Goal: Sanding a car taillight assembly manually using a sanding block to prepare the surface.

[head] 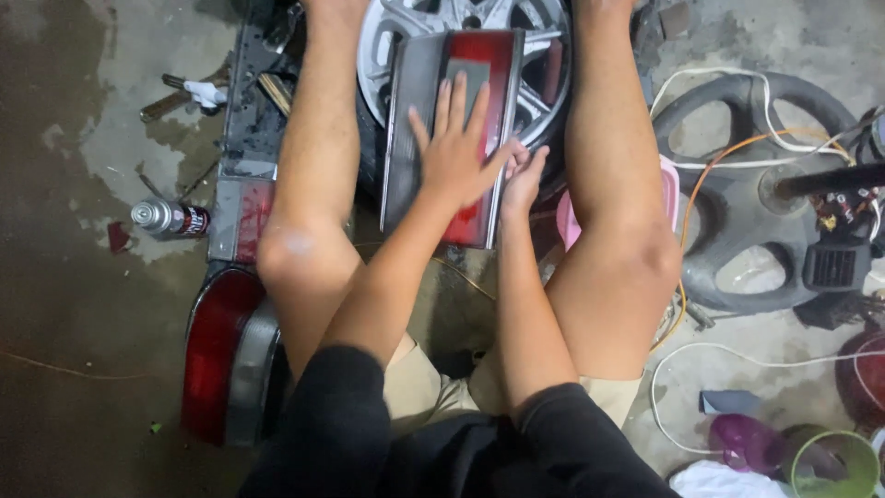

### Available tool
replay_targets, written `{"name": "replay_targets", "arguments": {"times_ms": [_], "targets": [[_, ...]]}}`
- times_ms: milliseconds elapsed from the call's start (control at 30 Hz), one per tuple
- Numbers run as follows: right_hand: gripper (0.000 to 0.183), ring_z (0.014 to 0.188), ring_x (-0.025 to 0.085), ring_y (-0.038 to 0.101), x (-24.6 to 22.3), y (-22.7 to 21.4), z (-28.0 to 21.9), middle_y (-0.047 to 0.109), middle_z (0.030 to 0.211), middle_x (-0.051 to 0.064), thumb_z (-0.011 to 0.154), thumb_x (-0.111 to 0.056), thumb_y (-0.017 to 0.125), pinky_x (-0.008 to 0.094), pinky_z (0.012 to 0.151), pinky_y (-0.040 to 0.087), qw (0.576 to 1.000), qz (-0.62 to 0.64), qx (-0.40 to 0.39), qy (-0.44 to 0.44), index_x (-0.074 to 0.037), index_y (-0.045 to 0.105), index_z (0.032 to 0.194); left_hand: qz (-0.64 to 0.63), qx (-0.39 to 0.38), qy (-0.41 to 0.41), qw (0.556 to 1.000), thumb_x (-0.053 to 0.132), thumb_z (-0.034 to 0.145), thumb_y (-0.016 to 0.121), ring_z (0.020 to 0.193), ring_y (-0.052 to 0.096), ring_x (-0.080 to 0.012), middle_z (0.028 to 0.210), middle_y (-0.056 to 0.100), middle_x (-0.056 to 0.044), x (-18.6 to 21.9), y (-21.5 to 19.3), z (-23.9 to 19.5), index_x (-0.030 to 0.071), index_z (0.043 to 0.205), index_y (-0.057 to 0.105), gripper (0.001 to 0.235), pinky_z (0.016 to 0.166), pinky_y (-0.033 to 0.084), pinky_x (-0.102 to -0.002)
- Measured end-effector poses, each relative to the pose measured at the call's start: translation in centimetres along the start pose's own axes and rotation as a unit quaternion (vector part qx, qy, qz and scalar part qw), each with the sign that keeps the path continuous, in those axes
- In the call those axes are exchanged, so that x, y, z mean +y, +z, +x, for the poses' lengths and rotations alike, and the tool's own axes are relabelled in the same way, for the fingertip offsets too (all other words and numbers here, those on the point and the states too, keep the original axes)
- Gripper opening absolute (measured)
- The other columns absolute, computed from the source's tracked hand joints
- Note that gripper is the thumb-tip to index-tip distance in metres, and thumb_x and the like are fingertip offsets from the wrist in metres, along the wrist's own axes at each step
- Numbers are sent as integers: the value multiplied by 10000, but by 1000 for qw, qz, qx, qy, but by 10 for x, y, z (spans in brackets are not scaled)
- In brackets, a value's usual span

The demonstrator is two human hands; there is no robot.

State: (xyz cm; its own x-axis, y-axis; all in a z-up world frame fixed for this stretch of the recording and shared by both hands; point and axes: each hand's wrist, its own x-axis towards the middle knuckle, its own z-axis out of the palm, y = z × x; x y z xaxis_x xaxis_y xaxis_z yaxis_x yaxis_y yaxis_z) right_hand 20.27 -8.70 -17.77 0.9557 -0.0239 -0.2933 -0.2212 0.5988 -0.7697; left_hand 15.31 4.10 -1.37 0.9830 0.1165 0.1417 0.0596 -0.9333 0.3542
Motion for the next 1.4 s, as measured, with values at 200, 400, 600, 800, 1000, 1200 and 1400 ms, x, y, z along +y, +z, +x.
{"name": "replay_targets", "arguments": {"times_ms": [200,400,600,800,1000,1200,1400], "targets": [[820,921,223,705,-23,24,-26,729,1101,230,976,-642,283,292,894,536,999,42,-13,23,71,613,1208,-50,-1,2,999,587,953,576,1590,162,-403,1709,165,-196,22,-22,-140,122,1623,325,853,1129,41,-826],[816,670,104,562,-29,30,-32,703,867,112,986,-637,279,212,651,443,999,28,2,20,66,638,1196,-53,-1,6,999,589,945,560,1563,197,-419,1679,223,-211,19,-12,-87,112,1576,423,802,1090,26,-846],[822,810,191,682,-26,29,-30,736,983,194,1005,-618,282,268,773,533,997,71,-27,21,96,631,1215,13,-8,5,1000,706,999,423,1560,94,-314,1687,178,-110,2,10,57,216,1622,371,794,1124,-27,-802],[669,641,63,443,-14,18,-17,605,825,-5,1009,-590,403,196,592,345,998,62,14,10,-5,698,1142,-14,36,46,998,685,999,589,1584,69,-323,1699,148,-134,11,-5,-13,165,1631,387,842,1186,-29,-757],[837,909,248,797,5,-4,4,773,1087,148,954,-744,244,295,713,668,999,4,-23,41,-59,633,1238,-43,-30,4,999,609,966,583,1596,158,-360,1716,192,-192,31,-24,-162,184,1622,345,817,1149,31,-788],[849,928,237,794,8,-8,6,776,1078,136,950,-750,212,291,743,671,998,-10,-40,43,-63,633,1219,-49,-36,11,998,517,1005,590,1593,171,-335,1709,243,-148,10,-18,-111,254,1612,362,700,1101,25,-841],[836,803,187,793,6,-2,10,778,969,75,951,-743,250,234,635,641,998,-14,-2,53,-66,655,1228,3,-5,11,1000,701,1021,580,1600,179,-279,1714,207,-98,-14,1,45,298,1629,339,769,1154,71,-828]]}}
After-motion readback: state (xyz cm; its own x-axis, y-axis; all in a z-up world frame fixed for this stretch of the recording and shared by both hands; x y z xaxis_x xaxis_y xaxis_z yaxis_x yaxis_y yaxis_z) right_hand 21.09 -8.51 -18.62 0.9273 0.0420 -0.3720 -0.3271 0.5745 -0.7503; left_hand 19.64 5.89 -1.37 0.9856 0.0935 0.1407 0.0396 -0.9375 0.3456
